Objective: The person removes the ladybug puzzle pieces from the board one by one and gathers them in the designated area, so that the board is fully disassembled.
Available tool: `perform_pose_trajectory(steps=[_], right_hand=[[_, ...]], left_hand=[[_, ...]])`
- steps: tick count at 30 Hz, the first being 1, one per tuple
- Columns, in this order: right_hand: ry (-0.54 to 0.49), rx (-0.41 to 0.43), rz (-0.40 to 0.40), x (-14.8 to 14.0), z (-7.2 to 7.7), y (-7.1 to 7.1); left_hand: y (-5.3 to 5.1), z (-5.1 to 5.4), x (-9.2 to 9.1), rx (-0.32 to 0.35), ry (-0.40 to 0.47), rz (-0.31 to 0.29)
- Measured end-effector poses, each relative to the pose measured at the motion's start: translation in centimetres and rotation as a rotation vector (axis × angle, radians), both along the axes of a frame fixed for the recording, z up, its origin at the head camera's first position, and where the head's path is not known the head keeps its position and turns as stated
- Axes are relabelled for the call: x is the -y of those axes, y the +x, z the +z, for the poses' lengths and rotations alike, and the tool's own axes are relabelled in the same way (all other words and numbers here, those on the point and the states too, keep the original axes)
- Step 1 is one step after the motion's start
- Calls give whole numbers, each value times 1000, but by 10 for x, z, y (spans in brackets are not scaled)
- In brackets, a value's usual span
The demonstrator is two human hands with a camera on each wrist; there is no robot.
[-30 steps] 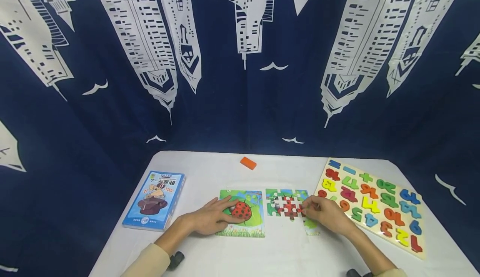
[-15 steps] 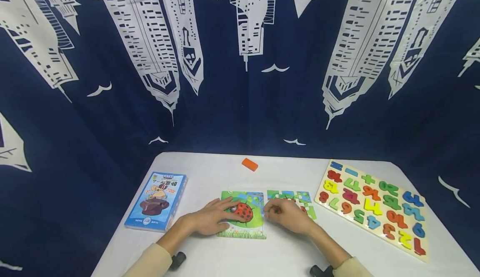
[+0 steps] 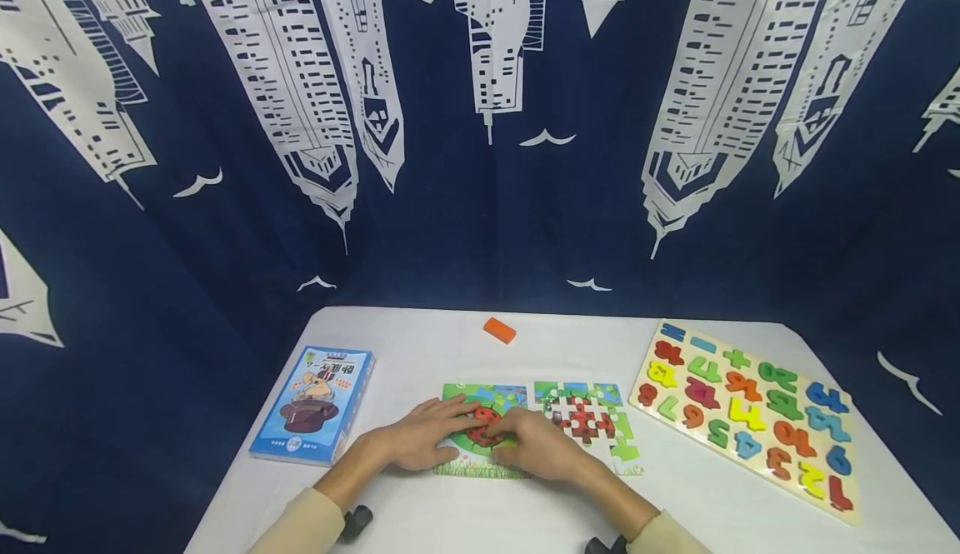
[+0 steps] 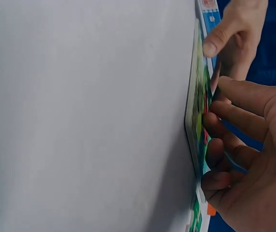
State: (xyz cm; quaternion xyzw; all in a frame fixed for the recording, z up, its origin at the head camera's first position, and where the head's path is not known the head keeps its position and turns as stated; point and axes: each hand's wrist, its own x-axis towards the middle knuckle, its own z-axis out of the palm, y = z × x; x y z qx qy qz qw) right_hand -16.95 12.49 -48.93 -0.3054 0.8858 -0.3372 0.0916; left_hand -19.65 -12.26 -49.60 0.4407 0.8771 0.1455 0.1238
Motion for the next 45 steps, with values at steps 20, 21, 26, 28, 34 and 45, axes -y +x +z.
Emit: perform_pose_trajectory(steps=[20, 21, 26, 28, 34, 45], right_hand=[[10, -18, 14, 10, -3, -1], [9, -13, 14, 10, -3, -2], [15, -13, 12, 12, -4, -2], [16, -16, 13, 12, -4, -2], [21, -35, 7, 14, -5, -2], [29, -26, -8, 15, -5, -3]], left_hand=[[1, 1, 0, 5, -27, 18], [1, 1, 0, 7, -26, 18], [0, 0, 0, -1, -21, 10], [0, -1, 0, -11, -21, 7], [0, -3, 1, -27, -23, 9], [1, -2, 1, -19, -20, 9]])
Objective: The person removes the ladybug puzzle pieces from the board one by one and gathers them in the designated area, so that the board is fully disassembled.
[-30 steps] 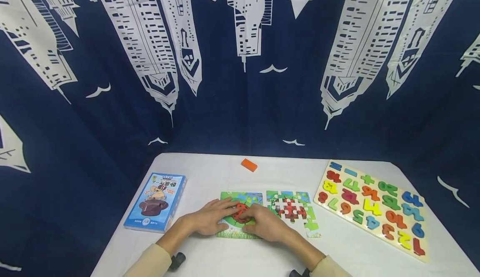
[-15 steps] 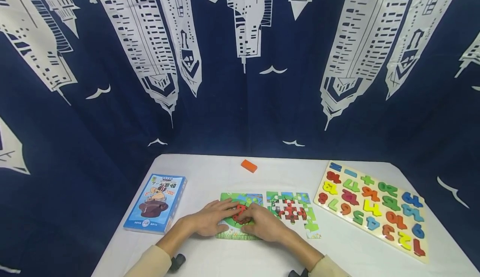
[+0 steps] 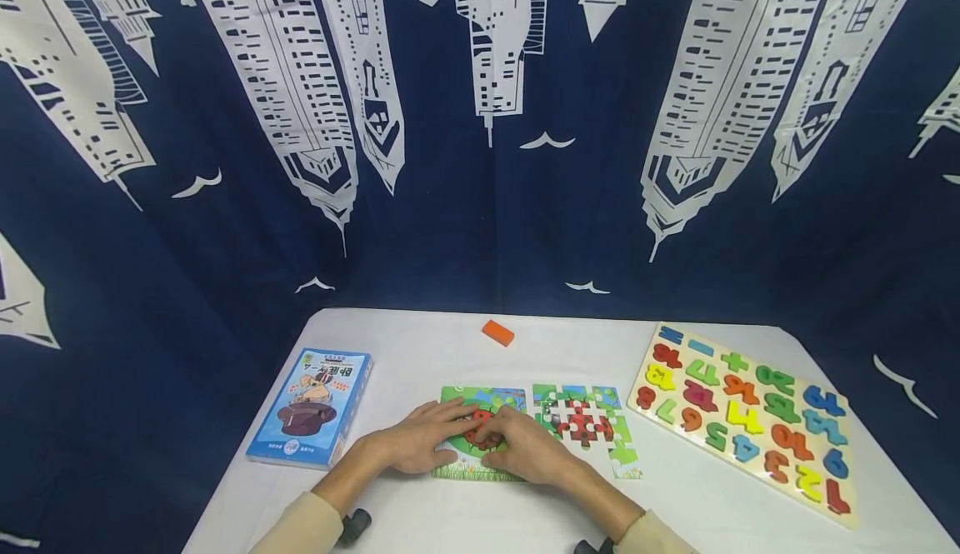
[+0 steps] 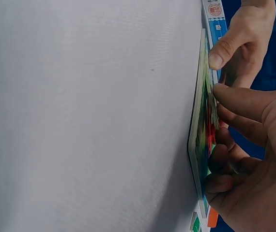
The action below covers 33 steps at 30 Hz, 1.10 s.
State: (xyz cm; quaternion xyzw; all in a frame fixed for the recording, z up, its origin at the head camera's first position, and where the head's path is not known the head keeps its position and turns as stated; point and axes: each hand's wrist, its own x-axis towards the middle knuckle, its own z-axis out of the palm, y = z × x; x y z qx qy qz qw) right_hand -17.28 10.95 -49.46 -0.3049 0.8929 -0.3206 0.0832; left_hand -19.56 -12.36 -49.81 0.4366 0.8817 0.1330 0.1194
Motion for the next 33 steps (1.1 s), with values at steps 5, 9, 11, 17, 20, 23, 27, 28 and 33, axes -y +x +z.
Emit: perform_pose_trajectory(steps=[5, 9, 11, 17, 20, 23, 27, 28, 33], right_hand=[[15, 0, 0, 1, 0, -1], [12, 7, 2, 2, 0, -2], [10, 7, 3, 2, 1, -2], [-9, 22, 18, 3, 0, -5], [-27, 45, 18, 3, 1, -4], [-45, 64, 12, 3, 2, -2], [-71, 81, 6, 3, 1, -1], [-77, 84, 5, 3, 0, 0], [-104, 91, 27, 1, -1, 0]], left_hand=[[-1, 0, 0, -6, -2, 2], [-2, 0, -1, 3, 4, 3], [-2, 1, -1, 5, 5, 3], [-2, 3, 0, 24, 2, 11], [-2, 3, 0, 26, 2, 9], [-2, 1, 0, 20, 2, 7], [-1, -1, 0, 15, 6, 10], [-1, -1, 1, 13, 5, 9], [-1, -2, 1, 10, 4, 6]])
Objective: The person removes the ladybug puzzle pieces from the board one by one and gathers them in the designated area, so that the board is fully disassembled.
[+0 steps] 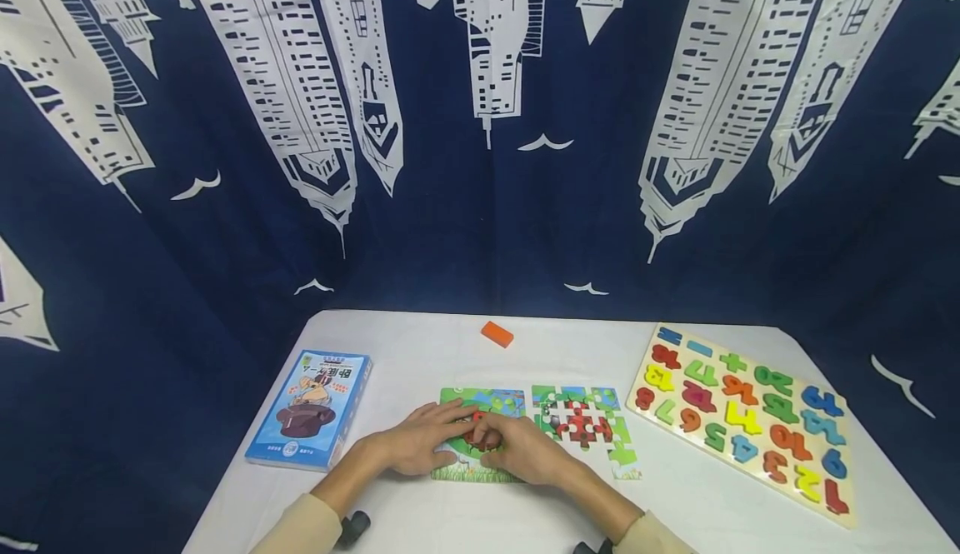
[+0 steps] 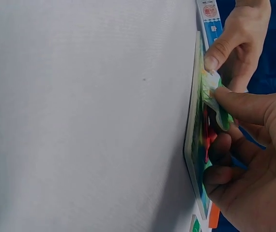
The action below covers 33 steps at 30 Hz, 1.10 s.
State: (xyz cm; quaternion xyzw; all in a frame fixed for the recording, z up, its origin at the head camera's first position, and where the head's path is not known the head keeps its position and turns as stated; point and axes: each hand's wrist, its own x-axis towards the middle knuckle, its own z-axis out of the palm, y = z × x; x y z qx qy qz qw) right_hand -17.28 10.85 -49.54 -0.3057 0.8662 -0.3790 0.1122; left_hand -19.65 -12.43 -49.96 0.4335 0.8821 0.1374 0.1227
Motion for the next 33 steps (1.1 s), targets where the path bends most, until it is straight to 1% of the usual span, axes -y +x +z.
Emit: perform_pose_trajectory(steps=[4, 8, 15, 20, 23, 28, 33], right_hand=[[-22, 22, 21, -6, 4, 0], [-36, 59, 13, -17, 12, -2], [2, 74, -34, -44, 17, -4], [23, 96, -36, -67, 21, -4], [33, 90, -31, -80, 21, -5], [67, 89, -45, -99, 21, -4], [99, 135, -50, -113, 19, -2]], left_hand=[[1, 1, 0, 8, 5, -3], [1, 1, 0, 8, 13, -10], [2, 2, 0, 14, 17, -6], [2, 1, -1, 10, 24, -8], [1, 0, -1, 2, 26, -8], [1, 0, -1, 0, 27, -5], [1, 0, -1, 10, 29, -2]])
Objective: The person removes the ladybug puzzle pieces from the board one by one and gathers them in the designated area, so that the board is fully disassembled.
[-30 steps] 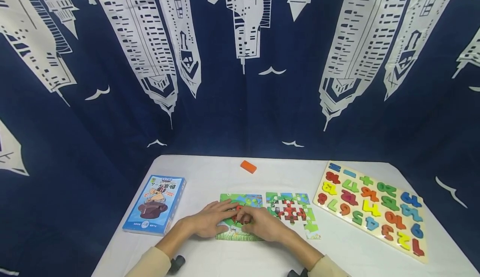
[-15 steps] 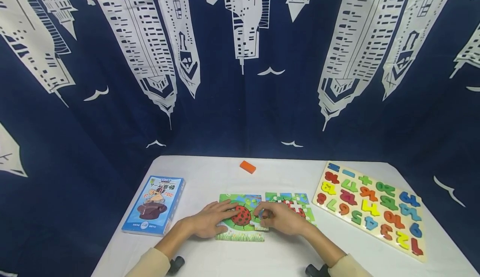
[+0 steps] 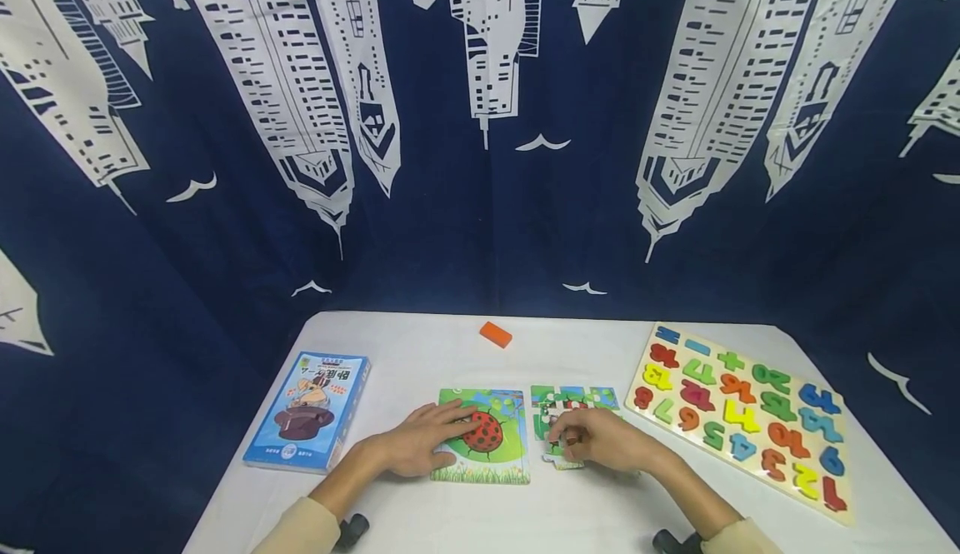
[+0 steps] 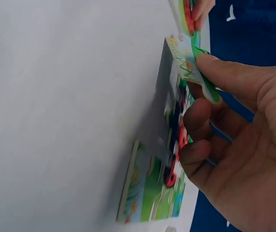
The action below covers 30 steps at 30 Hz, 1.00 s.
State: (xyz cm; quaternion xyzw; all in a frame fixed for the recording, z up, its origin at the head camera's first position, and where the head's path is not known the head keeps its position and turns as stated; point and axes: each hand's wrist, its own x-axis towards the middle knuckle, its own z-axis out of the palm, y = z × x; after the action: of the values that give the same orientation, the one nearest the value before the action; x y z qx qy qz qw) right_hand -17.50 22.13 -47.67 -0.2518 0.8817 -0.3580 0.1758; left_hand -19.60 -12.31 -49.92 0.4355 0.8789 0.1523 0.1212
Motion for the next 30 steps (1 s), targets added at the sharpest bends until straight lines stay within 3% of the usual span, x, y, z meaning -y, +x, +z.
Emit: perform_pose_trajectory(steps=[8, 18, 30], right_hand=[[49, -46, 11, -12, -5, 5], [179, -184, -50, -15, -1, 8], [298, -253, -90, -18, -6, 9]], left_hand=[[1, 0, 0, -6, 3, -1], [0, 0, 1, 9, 1, -2], [-1, -2, 2, 9, 16, -11]])
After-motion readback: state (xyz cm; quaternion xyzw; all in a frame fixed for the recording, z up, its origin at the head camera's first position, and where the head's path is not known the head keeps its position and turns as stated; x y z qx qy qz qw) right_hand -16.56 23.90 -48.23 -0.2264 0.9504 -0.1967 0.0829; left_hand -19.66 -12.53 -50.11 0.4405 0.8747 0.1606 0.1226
